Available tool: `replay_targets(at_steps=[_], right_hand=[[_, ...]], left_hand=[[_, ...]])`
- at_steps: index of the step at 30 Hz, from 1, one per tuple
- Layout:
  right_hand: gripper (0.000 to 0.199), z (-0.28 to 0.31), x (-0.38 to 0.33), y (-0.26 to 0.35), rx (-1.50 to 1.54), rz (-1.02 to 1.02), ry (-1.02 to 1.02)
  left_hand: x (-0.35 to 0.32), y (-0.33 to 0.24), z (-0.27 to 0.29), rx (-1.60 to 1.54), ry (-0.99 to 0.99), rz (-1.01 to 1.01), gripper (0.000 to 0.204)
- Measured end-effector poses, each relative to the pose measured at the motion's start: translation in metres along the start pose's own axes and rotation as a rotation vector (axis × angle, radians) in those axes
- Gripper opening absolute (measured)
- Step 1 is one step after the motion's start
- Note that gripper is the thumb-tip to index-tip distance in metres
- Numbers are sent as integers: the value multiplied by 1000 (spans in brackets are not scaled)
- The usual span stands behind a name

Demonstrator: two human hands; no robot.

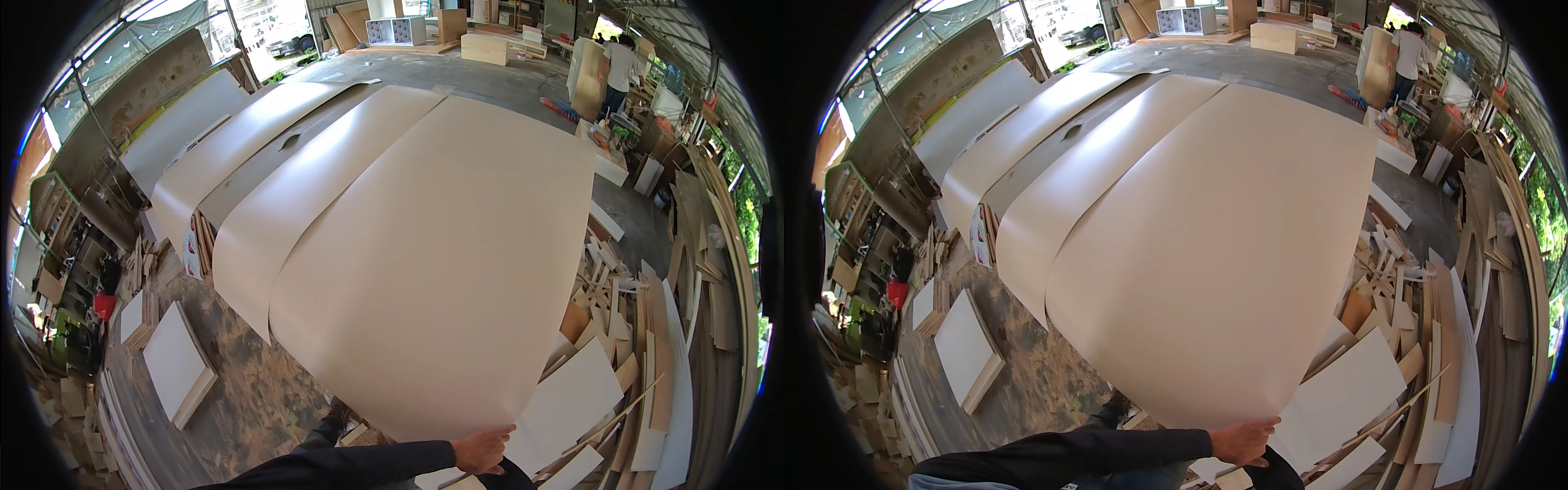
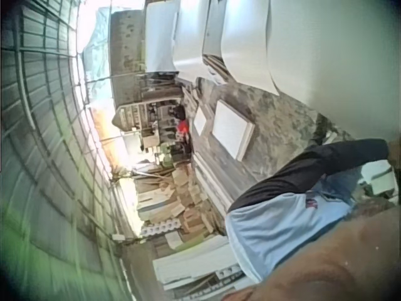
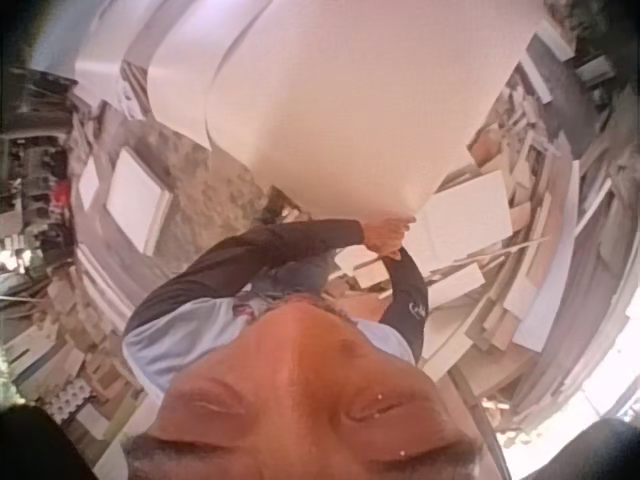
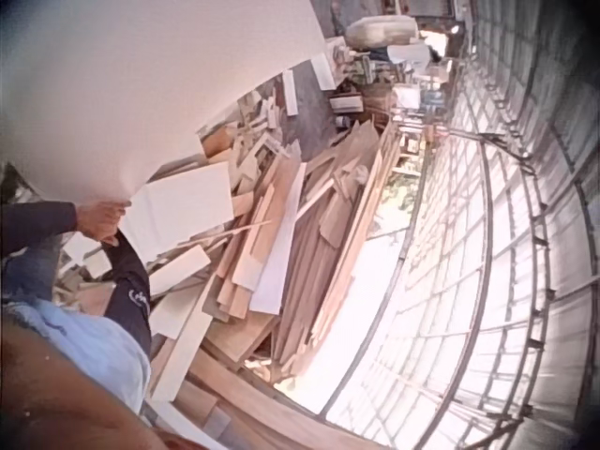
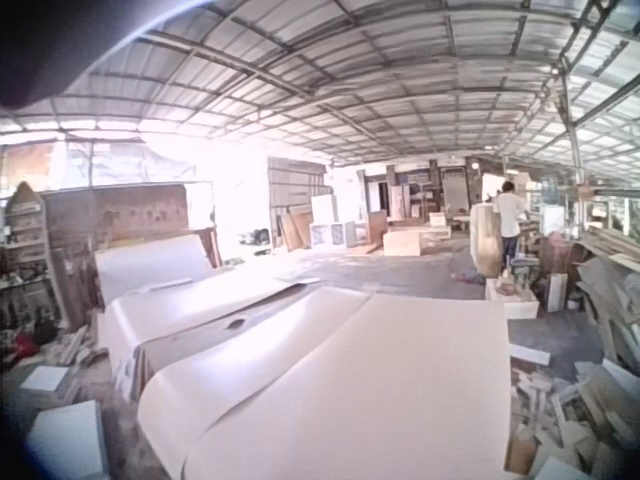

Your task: The person aligns and measures large sheets of laminate veneer on a workbench. They use a measuring tape to check dimensions, hammer nails into a wooden guide board to secure it, and then reposition the veneer sheets.

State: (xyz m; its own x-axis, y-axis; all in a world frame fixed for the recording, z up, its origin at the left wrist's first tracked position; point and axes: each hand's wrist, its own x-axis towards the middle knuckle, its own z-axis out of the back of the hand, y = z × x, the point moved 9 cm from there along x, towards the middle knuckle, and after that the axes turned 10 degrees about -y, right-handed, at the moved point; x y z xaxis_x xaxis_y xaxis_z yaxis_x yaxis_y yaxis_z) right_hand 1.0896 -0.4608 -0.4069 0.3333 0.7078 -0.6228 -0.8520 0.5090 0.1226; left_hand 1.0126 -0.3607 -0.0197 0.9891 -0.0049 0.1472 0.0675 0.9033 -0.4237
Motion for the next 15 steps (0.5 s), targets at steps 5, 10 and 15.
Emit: replay_targets(at_steps=[5, 10, 15], right_hand=[[47, -19, -43, -21, -112, 171, 83], [33, -69, -158, -47, -108, 64, 219], [52, -89, -181, 54, -273, 335, 327]], left_hand=[[0, -7, -20, 187, -12, -99, 37], [-15, -14, 3, 49, -183, -175, 21], [-140, 24, 67, -92, -490, -27, 24]])
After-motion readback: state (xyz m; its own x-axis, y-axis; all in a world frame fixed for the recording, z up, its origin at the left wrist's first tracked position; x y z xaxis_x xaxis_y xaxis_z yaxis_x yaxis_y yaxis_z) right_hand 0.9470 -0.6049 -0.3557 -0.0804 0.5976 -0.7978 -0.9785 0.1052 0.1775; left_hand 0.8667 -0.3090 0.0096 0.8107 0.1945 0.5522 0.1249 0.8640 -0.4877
